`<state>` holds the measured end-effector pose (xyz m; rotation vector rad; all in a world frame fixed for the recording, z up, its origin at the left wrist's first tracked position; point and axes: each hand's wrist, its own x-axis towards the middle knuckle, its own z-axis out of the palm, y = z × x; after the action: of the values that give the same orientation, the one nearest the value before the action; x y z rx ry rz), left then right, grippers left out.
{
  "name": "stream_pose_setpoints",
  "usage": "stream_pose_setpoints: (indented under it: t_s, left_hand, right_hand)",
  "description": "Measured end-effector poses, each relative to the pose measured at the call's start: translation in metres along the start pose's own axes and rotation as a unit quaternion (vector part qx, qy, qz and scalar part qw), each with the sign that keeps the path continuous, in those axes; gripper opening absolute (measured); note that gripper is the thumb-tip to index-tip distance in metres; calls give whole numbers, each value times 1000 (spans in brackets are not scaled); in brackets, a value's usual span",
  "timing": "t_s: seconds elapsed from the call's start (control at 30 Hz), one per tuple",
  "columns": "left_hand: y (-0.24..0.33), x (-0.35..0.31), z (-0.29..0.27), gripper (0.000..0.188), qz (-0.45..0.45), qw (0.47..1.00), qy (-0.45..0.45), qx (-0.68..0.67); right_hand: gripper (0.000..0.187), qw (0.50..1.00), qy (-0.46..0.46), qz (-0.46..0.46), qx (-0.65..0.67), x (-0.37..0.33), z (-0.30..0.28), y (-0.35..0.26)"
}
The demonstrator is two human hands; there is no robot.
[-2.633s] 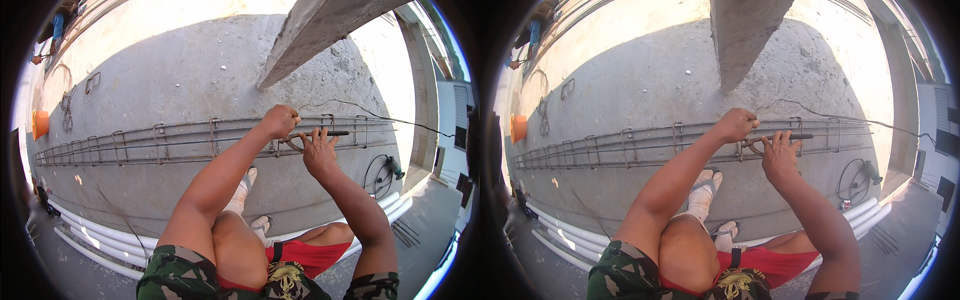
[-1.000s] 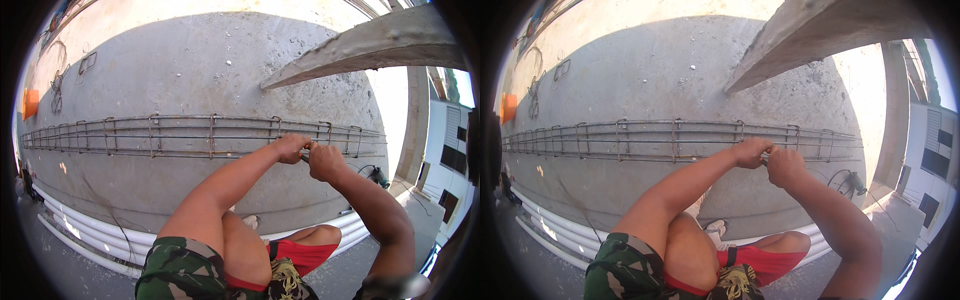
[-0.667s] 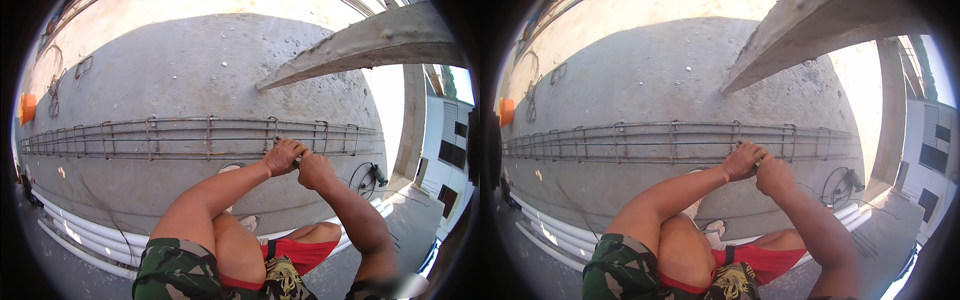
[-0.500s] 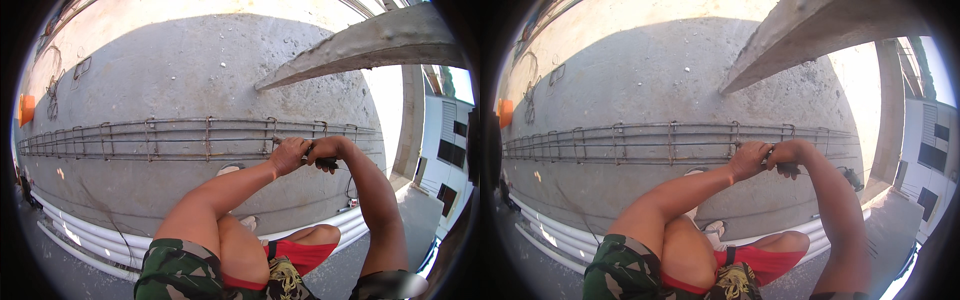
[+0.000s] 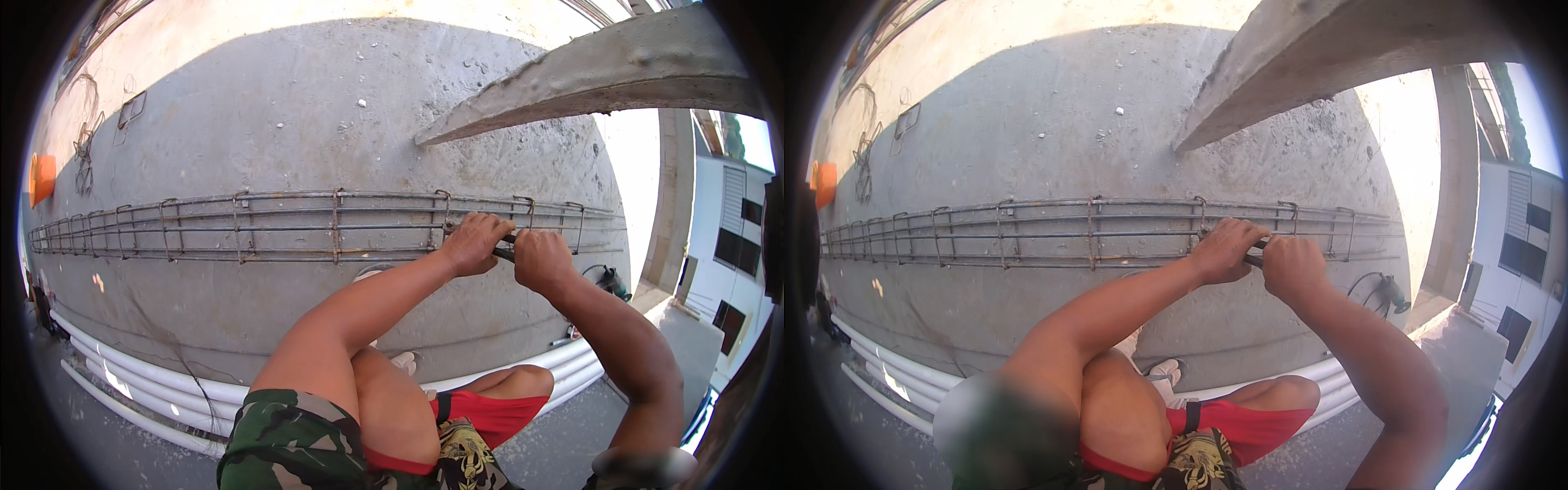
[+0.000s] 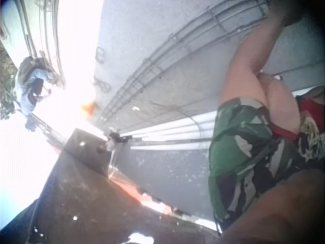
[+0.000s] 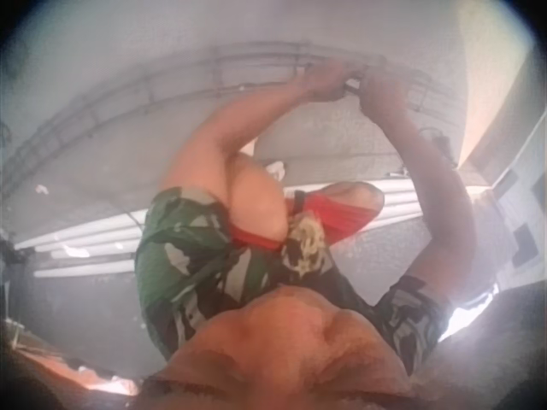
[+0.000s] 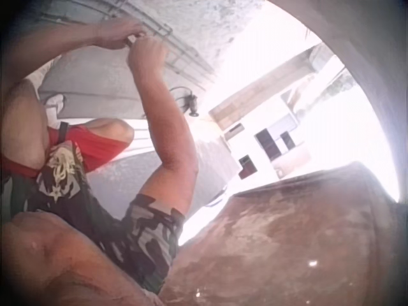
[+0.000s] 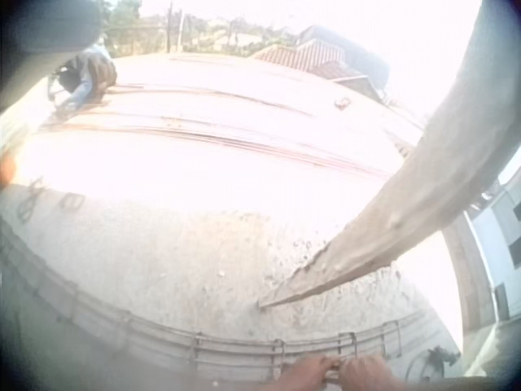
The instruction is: The person assembles a rebar cage on a rooftop by tying wire around intersecting steel bars using pliers. The person repeatedly picks up wire, wraps it around the bars, and twists it to secure the structure.
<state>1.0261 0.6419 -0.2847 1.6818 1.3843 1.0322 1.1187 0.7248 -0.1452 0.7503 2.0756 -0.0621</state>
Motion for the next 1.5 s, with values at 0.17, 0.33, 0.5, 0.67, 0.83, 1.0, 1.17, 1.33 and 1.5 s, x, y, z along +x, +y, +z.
stream_pose_setpoints:
  t_s: [0.17, 0.33, 0.5, 0.67, 0.83, 1.0, 1.17, 1.33, 1.5]
  left_hand:
    - [24, -6, 13, 59, -12, 994, 104, -8]
    - [21, 13, 20, 46, -42, 998, 19, -46]
    - [14, 29, -6, 37, -96, 987, -33, -122]
    - [8, 21, -3, 45, -50, 993, -39, -100]
    - [29, -2, 13, 62, -11, 998, 66, -20]
    - [14, 10, 17, 48, -38, 995, -79, -45]
    - [-3, 22, 13, 57, -45, 984, -168, -26]
    - [9, 10, -16, 71, -11, 977, -205, -59]
    - [16, -13, 17, 39, 84, 991, -107, 7]
  right_hand:
    - [25, 964, -201, 13, 171, 22, -18, 16]
    - [31, 905, -324, 66, 268, 29, -16, 33]
    - [27, 984, 146, 15, -106, -15, 5, -10]
    - [27, 993, 115, -25, -9, -1, 8, 11]
    - [28, 910, -331, 29, 247, 25, -30, 36]
    - [39, 895, -344, 14, 283, 10, -36, 36]
    - [23, 985, 164, -53, 16, -19, 13, 2]
    - [32, 837, -200, -14, 510, -15, 23, 40]
    - [38, 576, -260, 17, 775, -33, 71, 55]
